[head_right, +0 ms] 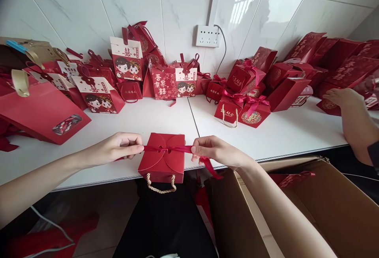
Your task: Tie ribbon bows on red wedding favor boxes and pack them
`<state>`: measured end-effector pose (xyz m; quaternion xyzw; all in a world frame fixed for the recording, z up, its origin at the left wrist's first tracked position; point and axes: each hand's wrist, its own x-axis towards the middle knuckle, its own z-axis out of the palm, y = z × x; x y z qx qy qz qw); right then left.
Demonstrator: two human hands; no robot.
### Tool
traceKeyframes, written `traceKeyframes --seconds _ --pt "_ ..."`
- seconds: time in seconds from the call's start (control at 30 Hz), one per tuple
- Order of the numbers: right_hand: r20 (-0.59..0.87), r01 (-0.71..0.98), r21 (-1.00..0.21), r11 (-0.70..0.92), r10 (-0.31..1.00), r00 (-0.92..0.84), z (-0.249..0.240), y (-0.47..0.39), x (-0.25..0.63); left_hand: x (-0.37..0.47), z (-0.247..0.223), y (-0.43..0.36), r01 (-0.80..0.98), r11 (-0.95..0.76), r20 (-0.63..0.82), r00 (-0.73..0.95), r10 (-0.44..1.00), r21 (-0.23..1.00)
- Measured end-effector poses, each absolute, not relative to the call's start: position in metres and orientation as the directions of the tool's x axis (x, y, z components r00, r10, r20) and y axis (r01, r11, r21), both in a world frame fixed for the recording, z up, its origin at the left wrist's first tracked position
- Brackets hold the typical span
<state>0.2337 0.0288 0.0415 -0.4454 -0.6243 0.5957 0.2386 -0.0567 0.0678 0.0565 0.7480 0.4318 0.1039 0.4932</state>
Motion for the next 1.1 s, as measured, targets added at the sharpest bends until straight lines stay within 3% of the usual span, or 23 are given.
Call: traceKeyframes --seconds 0.2,0.3,0.43,0.63,0.73,0.87,1.1 --pt "0.032 0.037 -0.998 0.054 0.896 -0.444 0.057 0.020 0.218 -0.055 0.061 0.066 0.492 -0.196 -0.200 0.640 0.742 0.848" --pt "0.086 0.089 -0.987 0.132 0.912 -0.400 0.059 0.018 0.200 -0.053 0.066 0.064 0.498 -0.157 -0.245 0.647 0.722 0.853" --pt "0.217 0.226 -0.931 0.286 0.933 -0.287 0.050 0.020 0.179 -0.048 0.076 0.059 0.533 -0.245 -0.202 0.645 0.737 0.810" --pt "0.374 0.290 -0.838 0.463 0.873 -0.314 0.037 0.022 0.168 -0.036 0.098 0.050 0.638 -0.488 -0.078 0.651 0.755 0.596" --pt "0.383 0.316 -0.820 0.477 0.868 -0.316 0.036 0.022 0.165 -0.031 0.106 0.049 0.635 -0.569 -0.034 0.682 0.731 0.523" --pt "0.326 0.304 -0.876 0.374 0.924 -0.199 0.037 0.022 0.163 -0.025 0.110 0.050 0.589 -0.654 0.011 0.739 0.673 0.475" --pt "0.262 0.347 -0.867 0.359 0.919 -0.295 0.040 0.023 0.167 -0.014 0.111 0.058 0.488 -0.708 0.154 0.758 0.634 0.511"
